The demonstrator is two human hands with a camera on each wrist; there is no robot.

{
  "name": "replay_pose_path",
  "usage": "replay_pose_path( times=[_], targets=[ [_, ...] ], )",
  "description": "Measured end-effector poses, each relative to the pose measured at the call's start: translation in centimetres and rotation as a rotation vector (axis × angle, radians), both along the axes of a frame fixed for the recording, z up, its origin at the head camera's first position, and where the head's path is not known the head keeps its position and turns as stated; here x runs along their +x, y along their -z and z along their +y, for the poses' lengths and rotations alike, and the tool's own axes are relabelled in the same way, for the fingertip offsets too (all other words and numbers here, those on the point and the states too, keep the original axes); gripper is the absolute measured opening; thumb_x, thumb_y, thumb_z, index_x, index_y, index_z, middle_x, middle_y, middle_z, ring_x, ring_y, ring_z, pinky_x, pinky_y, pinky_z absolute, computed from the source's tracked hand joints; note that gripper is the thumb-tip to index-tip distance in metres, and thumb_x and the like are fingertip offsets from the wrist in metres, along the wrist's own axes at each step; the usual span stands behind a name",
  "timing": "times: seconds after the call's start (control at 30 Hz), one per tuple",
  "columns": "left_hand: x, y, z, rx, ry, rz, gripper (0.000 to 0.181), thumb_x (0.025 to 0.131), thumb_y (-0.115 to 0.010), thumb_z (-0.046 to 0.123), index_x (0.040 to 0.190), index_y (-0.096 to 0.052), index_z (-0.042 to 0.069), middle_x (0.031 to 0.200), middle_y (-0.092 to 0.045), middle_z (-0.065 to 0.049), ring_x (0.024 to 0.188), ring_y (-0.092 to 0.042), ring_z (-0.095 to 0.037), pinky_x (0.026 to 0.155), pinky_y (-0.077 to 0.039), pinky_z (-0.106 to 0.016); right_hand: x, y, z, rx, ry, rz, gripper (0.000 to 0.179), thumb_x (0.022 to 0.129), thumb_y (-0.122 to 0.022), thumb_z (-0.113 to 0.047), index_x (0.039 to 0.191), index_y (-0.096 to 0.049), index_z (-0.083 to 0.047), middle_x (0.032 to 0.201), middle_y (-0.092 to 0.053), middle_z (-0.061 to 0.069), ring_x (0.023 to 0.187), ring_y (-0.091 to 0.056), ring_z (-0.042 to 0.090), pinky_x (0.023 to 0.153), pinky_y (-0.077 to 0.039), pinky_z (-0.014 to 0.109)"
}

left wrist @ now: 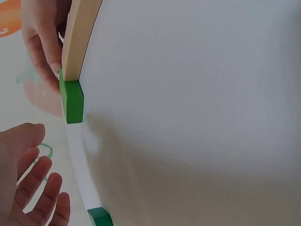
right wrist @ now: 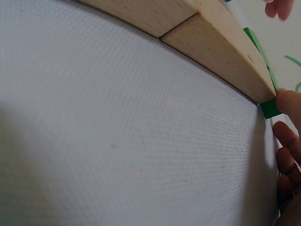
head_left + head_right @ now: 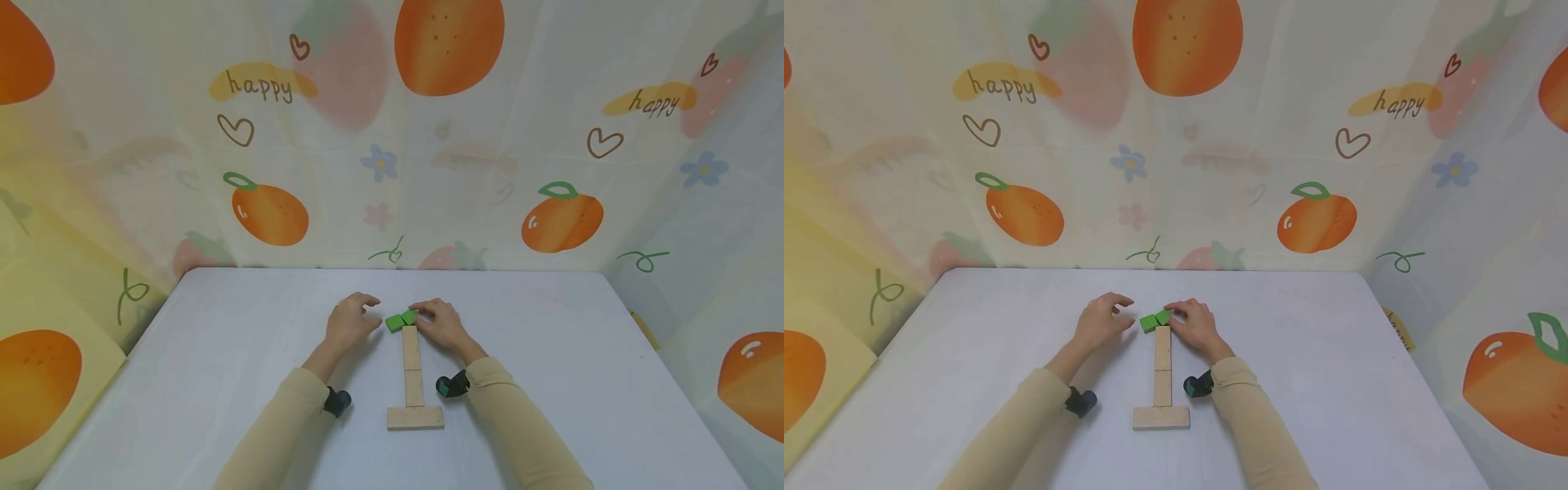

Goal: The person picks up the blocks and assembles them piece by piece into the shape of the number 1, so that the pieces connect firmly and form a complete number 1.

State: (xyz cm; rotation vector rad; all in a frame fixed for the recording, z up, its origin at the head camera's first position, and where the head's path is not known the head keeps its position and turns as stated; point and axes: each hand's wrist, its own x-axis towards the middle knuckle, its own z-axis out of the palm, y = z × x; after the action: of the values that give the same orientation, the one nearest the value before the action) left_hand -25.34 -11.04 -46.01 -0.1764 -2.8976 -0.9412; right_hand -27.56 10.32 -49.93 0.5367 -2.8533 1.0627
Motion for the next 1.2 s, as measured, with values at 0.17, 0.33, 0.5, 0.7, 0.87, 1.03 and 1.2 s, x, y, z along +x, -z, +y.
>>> replay_pose_path(
  times=[0.17,0.33,0.5,0.7,0.87,1.03,1.2],
  targets=[
    [-0.1,0.1,-1.0,-0.009,-0.025,0.039,0.032,0.075,-0.071,0.02,0.106,-0.068,0.015,0.108,-0.065,0.0,0.094,-0.061,-0.02,0.074,-0.048,-0.036,0.1,0.0,0.0,0.0,-0.011,0.003,0.027,0.085,-0.064,-0.02,0.111,-0.066,-0.015,0.104,-0.062,0.006,0.1,-0.053,0.023,0.088,-0.038,0.043],
    [-0.3,0.1,-1.9,-0.003,-0.055,0.064,0.031,0.075,-0.072,0.021,0.105,-0.068,0.015,0.106,-0.065,0.0,0.092,-0.059,-0.02,0.074,-0.047,-0.035,0.1,0.0,0.1,-0.002,-0.011,0.009,0.027,0.085,-0.063,-0.02,0.111,-0.066,-0.015,0.104,-0.062,0.006,0.099,-0.054,0.023,0.087,-0.038,0.043],
    [-0.2,0.0,-2.8,0.022,-0.078,0.089,0.035,0.074,-0.073,0.024,0.107,-0.068,0.012,0.107,-0.064,-0.003,0.093,-0.057,-0.021,0.074,-0.046,-0.037,0.0,0.0,0.1,0.001,-0.008,0.007,0.027,0.085,-0.064,-0.02,0.111,-0.066,-0.016,0.104,-0.062,0.006,0.099,-0.054,0.023,0.087,-0.038,0.042],
    [-0.1,0.4,-4.0,0.033,-0.129,0.119,0.039,0.074,-0.074,0.024,0.109,-0.066,0.009,0.112,-0.061,-0.008,0.1,-0.054,-0.027,0.078,-0.046,-0.042,0.0,0.0,0.1,-0.007,-0.012,0.008,0.027,0.085,-0.063,-0.02,0.111,-0.066,-0.016,0.104,-0.062,0.007,0.1,-0.054,0.023,0.088,-0.038,0.043],
    [-0.1,1.0,-5.0,0.017,-0.164,0.106,0.041,0.073,-0.074,0.025,0.11,-0.065,0.008,0.113,-0.059,-0.011,0.103,-0.053,-0.029,0.081,-0.045,-0.043,0.0,0.0,0.1,-0.006,-0.017,0.014,0.027,0.085,-0.063,-0.02,0.111,-0.066,-0.015,0.104,-0.062,0.006,0.1,-0.054,0.023,0.088,-0.037,0.043],
    [-0.2,1.2,-5.4,0.01,-0.184,0.028,0.046,0.075,-0.072,0.03,0.114,-0.063,0.008,0.116,-0.057,-0.013,0.106,-0.051,-0.031,0.083,-0.044,-0.044,0.0,0.0,0.1,-0.007,-0.021,0.022,0.027,0.085,-0.063,-0.019,0.111,-0.066,-0.014,0.103,-0.062,0.006,0.099,-0.054,0.022,0.087,-0.038,0.042],
    [-0.1,1.4,-5.6,-0.032,-0.208,-0.023,0.05,0.074,-0.073,0.033,0.116,-0.062,0.009,0.112,-0.059,-0.012,0.101,-0.053,-0.029,0.08,-0.045,-0.042,0.0,0.0,0.1,-0.015,-0.015,0.011,0.027,0.084,-0.063,-0.019,0.111,-0.067,-0.014,0.103,-0.062,0.006,0.098,-0.054,0.023,0.087,-0.038,0.042]
  ],
)
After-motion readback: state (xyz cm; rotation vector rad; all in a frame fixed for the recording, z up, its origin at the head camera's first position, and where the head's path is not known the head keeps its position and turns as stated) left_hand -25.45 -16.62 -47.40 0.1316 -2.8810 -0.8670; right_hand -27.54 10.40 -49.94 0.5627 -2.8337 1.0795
